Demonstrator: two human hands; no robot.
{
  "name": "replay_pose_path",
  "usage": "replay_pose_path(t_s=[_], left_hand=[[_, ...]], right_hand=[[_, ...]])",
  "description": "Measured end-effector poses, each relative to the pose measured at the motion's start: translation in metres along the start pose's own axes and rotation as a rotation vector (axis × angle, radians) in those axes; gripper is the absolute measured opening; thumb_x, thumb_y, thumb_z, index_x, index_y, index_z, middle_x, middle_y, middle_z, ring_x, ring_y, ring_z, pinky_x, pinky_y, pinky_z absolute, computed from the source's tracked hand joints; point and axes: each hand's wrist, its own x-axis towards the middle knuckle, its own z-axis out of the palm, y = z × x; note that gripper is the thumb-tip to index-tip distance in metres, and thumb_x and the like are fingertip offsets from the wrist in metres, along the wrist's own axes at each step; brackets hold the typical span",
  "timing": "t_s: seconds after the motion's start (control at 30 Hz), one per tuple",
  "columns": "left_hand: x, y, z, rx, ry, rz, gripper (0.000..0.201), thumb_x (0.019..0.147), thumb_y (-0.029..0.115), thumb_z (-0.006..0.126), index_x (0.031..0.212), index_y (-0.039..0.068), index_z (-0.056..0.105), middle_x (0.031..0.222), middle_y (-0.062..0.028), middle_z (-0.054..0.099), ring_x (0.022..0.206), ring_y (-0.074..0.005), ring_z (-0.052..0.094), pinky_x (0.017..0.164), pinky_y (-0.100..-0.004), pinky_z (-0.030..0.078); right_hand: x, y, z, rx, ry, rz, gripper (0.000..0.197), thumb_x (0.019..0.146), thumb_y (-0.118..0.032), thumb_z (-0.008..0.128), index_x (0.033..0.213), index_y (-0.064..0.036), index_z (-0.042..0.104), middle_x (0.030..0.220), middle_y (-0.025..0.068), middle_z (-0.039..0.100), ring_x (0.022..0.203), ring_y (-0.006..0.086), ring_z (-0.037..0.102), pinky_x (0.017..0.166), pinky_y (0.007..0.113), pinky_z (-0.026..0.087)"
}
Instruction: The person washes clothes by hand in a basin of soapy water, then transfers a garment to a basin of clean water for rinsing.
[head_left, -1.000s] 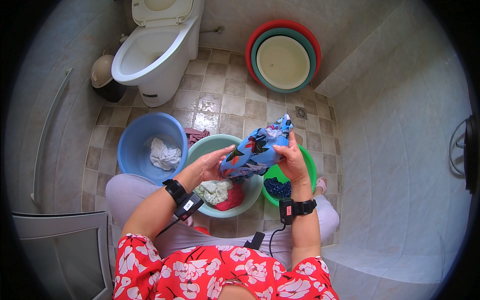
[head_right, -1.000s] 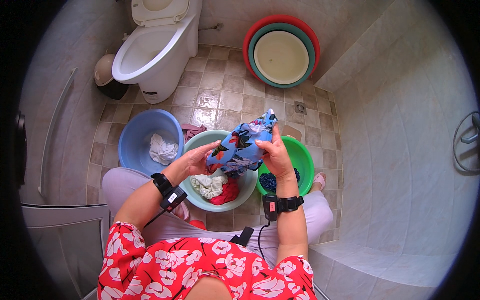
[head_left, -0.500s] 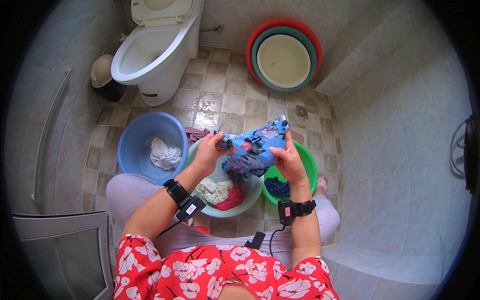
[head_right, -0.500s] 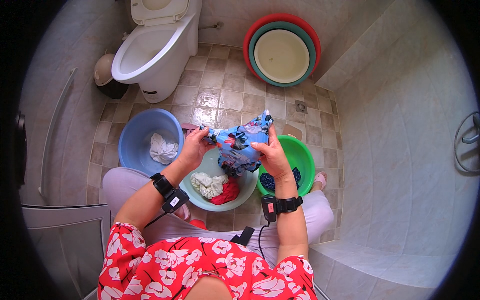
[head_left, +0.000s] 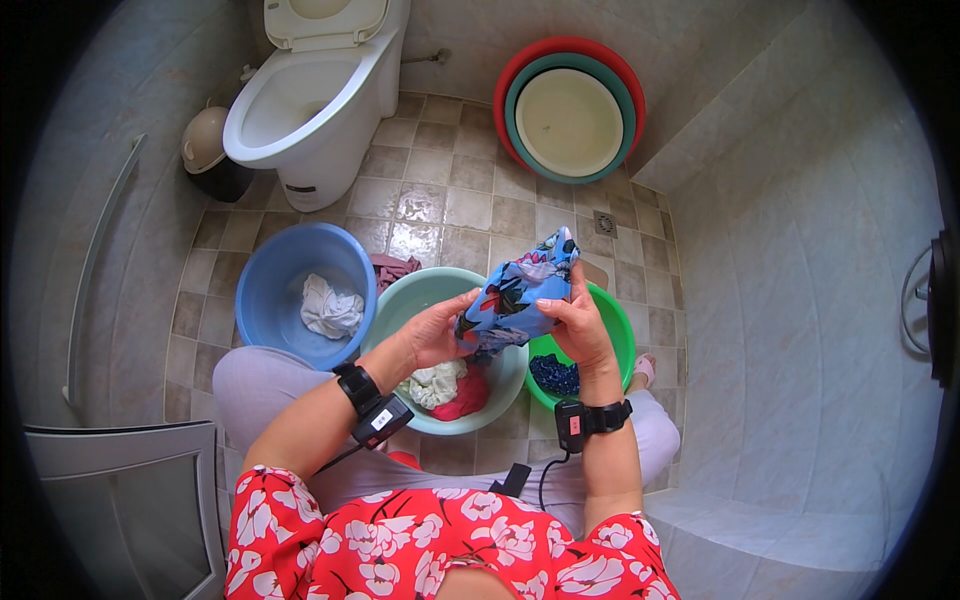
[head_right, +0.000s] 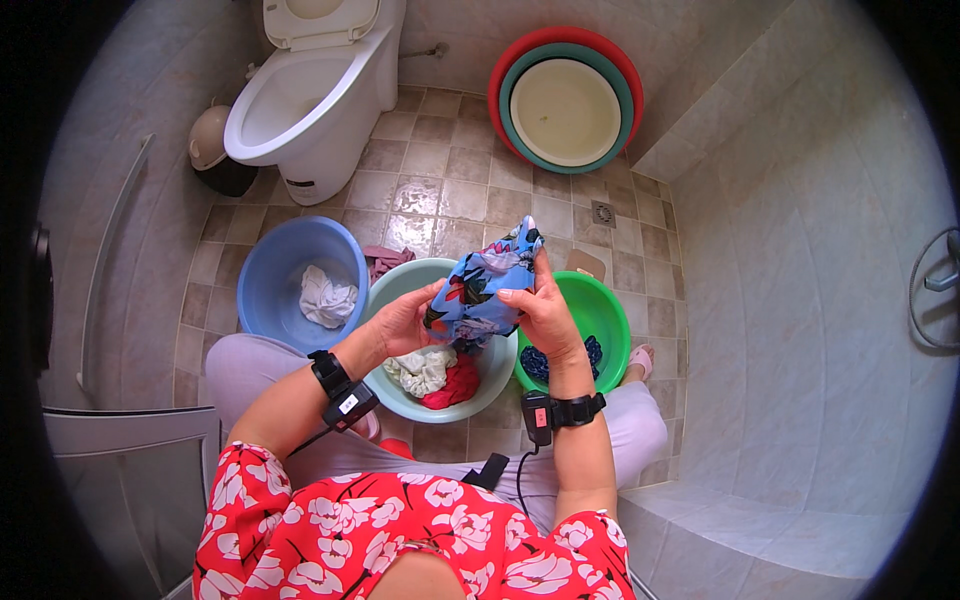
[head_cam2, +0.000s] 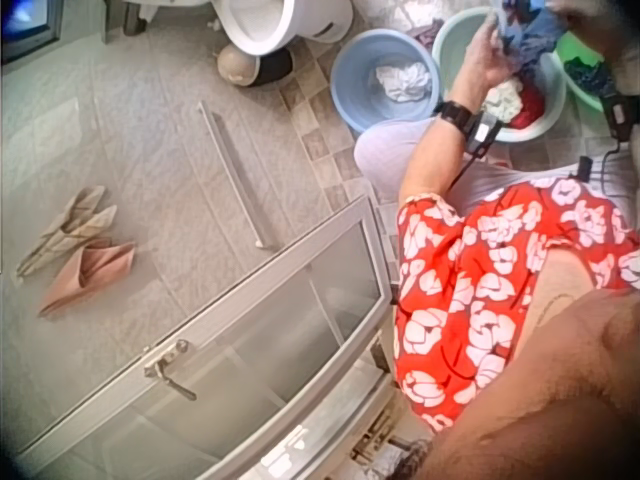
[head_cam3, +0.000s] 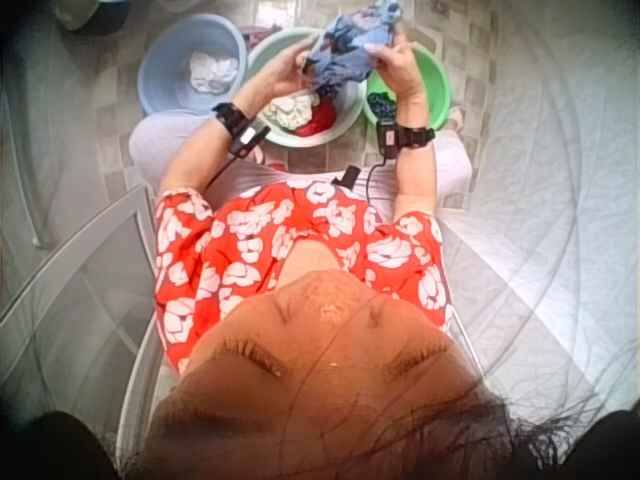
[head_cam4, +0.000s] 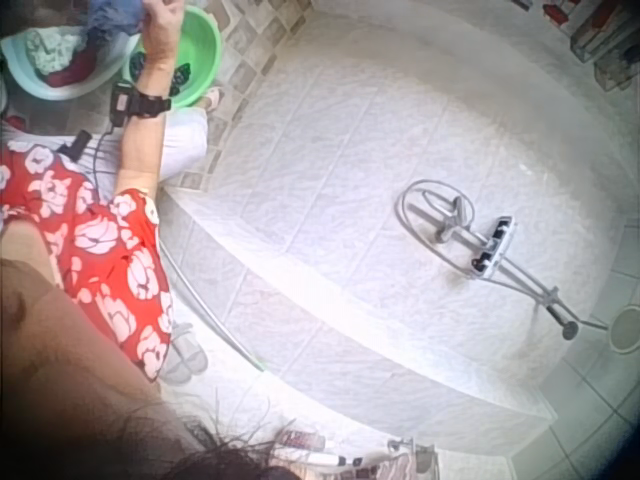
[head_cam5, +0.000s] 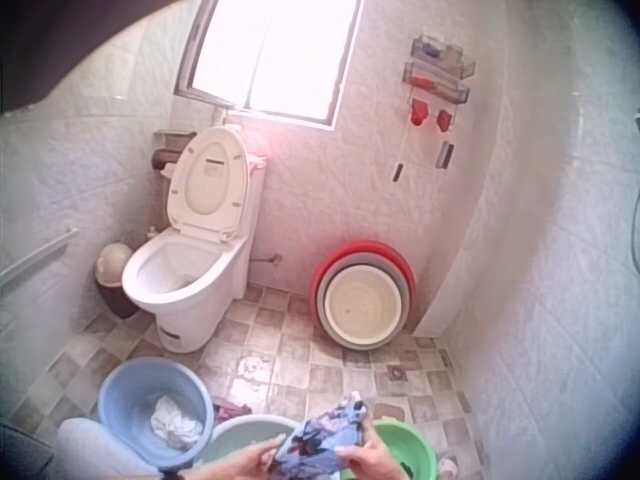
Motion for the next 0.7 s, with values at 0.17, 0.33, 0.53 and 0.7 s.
replay_pose_path(t_s=[0.17, 0.33, 0.53, 0.7], left_hand=[[0.012, 0.006, -0.016, 0.476, 0.031, 0.428, 0.02, 0.087, 0.024, 0.063, 0.093, 0.005, 0.066, 0.088, -0.0006, 0.065, 0.082, -0.0113, 0.057, 0.079, -0.0257, 0.043], [0.016, 0.006, -0.015, 0.253, 0.059, 0.437, 0.026, 0.092, 0.025, 0.056, 0.107, 0.004, 0.062, 0.097, -0.0035, 0.065, 0.089, -0.0136, 0.06, 0.084, -0.0307, 0.044], [0.003, 0.009, 0.004, -0.172, -0.08, 0.099, 0.043, 0.095, 0.036, 0.052, 0.124, 0.004, 0.05, 0.113, -0.0101, 0.063, 0.107, -0.0218, 0.06, 0.096, -0.0392, 0.045], [0.007, -0.004, 0.008, -0.247, -0.173, 0.012, 0.05, 0.089, 0.038, 0.061, 0.124, 0.003, 0.05, 0.113, -0.0104, 0.063, 0.098, -0.0194, 0.064, 0.085, -0.0349, 0.051]], right_hand=[[0.002, 0.002, 0.007, -0.022, -0.014, 0.034, 0.084, 0.077, 0.003, 0.063, 0.147, -0.017, 0.022, 0.125, 0.0072, 0.054, 0.111, 0.0202, 0.056, 0.094, 0.034, 0.047], [0.007, 0.011, 0.0, -0.13, 0.0, 0.024, 0.082, 0.077, -0.001, 0.066, 0.147, -0.012, 0.024, 0.124, 0.006, 0.054, 0.108, 0.016, 0.056, 0.09, 0.031, 0.048], [0.008, 0.006, 0.004, -0.383, -0.004, 0.071, 0.076, 0.076, -0.008, 0.069, 0.143, -0.0081, 0.032, 0.118, 0.0017, 0.056, 0.093, 0.0073, 0.057, 0.067, 0.02, 0.049], [0.011, 0.003, 0.011, -0.515, -0.009, 0.041, 0.07, 0.077, -0.009, 0.069, 0.14, -0.0091, 0.038, 0.111, 0.0003, 0.059, 0.086, 0.0053, 0.057, 0.063, 0.02, 0.049]])
